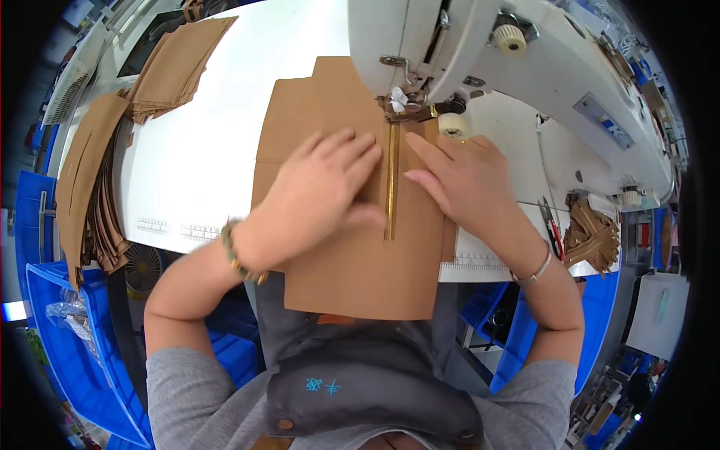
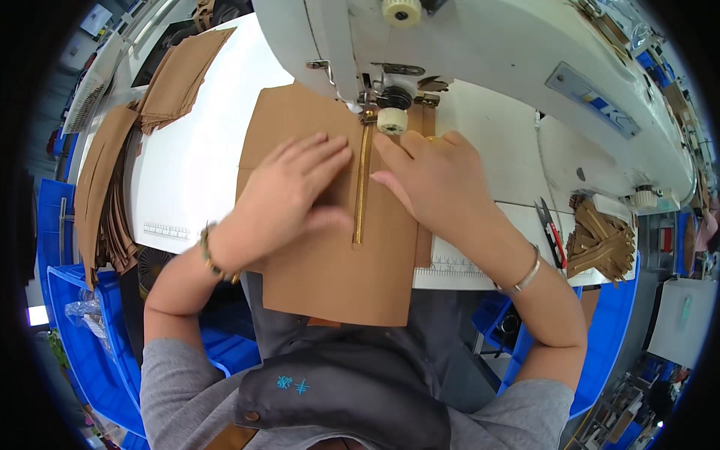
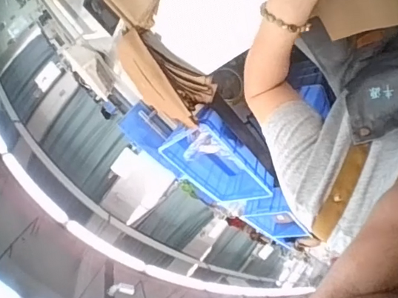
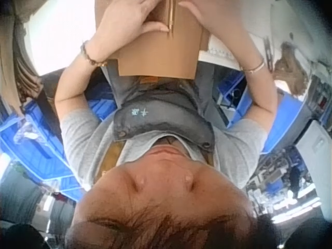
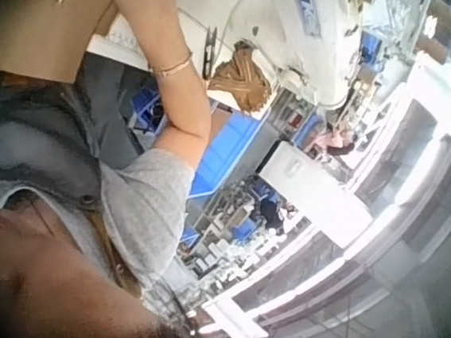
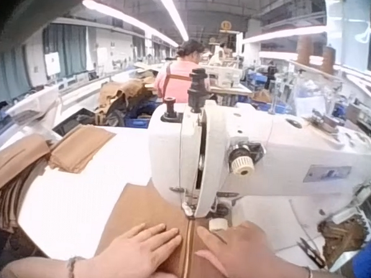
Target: The recorder uses an industrial sewing machine to sew zippers and join panels for leather bags.
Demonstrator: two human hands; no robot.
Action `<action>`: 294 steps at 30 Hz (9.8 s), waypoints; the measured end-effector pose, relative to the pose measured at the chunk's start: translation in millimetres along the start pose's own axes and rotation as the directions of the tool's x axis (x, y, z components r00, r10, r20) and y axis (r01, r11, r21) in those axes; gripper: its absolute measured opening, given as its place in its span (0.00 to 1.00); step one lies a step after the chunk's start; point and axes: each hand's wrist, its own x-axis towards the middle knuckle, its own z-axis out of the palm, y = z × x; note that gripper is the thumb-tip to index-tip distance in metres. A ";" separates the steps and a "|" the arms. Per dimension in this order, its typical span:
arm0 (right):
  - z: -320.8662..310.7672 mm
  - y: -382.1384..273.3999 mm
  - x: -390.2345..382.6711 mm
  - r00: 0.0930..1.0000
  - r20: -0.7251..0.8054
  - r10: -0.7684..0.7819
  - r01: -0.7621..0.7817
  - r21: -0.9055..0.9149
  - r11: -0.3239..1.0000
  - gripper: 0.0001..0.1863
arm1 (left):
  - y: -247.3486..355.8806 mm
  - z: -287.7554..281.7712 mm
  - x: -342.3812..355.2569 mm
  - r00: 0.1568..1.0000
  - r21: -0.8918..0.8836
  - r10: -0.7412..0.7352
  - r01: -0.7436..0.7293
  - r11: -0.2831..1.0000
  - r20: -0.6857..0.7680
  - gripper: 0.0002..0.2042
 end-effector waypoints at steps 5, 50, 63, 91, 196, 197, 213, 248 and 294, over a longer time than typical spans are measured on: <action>-44.5 -2.1 -43.6 0.996 0.083 0.020 -0.042 0.272 0.961 0.14 | 72.4 -23.5 -55.6 0.933 -0.098 0.104 -0.075 0.992 0.345 0.51; 14.5 -83.9 -106.6 0.973 -0.212 -0.091 0.174 0.415 0.893 0.24 | 68.1 -6.4 -69.4 0.997 -0.221 -0.068 0.058 0.973 -0.039 0.27; 17.0 -86.1 -109.9 0.965 -0.241 -0.108 0.188 0.337 0.923 0.21 | 71.4 -3.6 -69.5 0.998 -0.168 -0.059 0.055 0.984 -0.018 0.25; -15.8 -71.8 -67.0 0.976 -0.049 -0.211 0.216 0.288 0.933 0.18 | 28.3 -11.7 -20.4 0.992 -0.155 0.111 -0.100 0.983 0.062 0.29; 13.1 5.7 -6.2 0.979 0.205 -0.014 -0.046 0.286 0.957 0.27 | -19.7 11.5 20.5 0.995 -0.094 0.096 -0.095 0.991 0.002 0.35; 14.6 6.3 -4.8 0.979 0.203 0.005 -0.060 0.264 0.963 0.28 | -22.2 12.4 22.5 0.996 -0.097 0.087 -0.086 0.992 0.008 0.35; 24.4 24.9 0.1 0.989 0.098 0.106 -0.145 0.676 0.723 0.33 | -25.2 22.9 24.1 0.990 -0.079 0.070 -0.080 0.994 -0.120 0.30; 32.2 16.3 -2.4 0.999 0.038 0.028 -0.038 0.285 0.958 0.28 | -29.5 25.0 28.4 0.998 -0.082 0.029 -0.033 0.996 -0.051 0.30; -131.0 369.0 -313.5 0.144 -0.552 0.821 -0.617 0.599 0.511 0.28 | -26.3 33.5 26.6 0.993 -0.059 -0.017 0.011 0.998 -0.113 0.28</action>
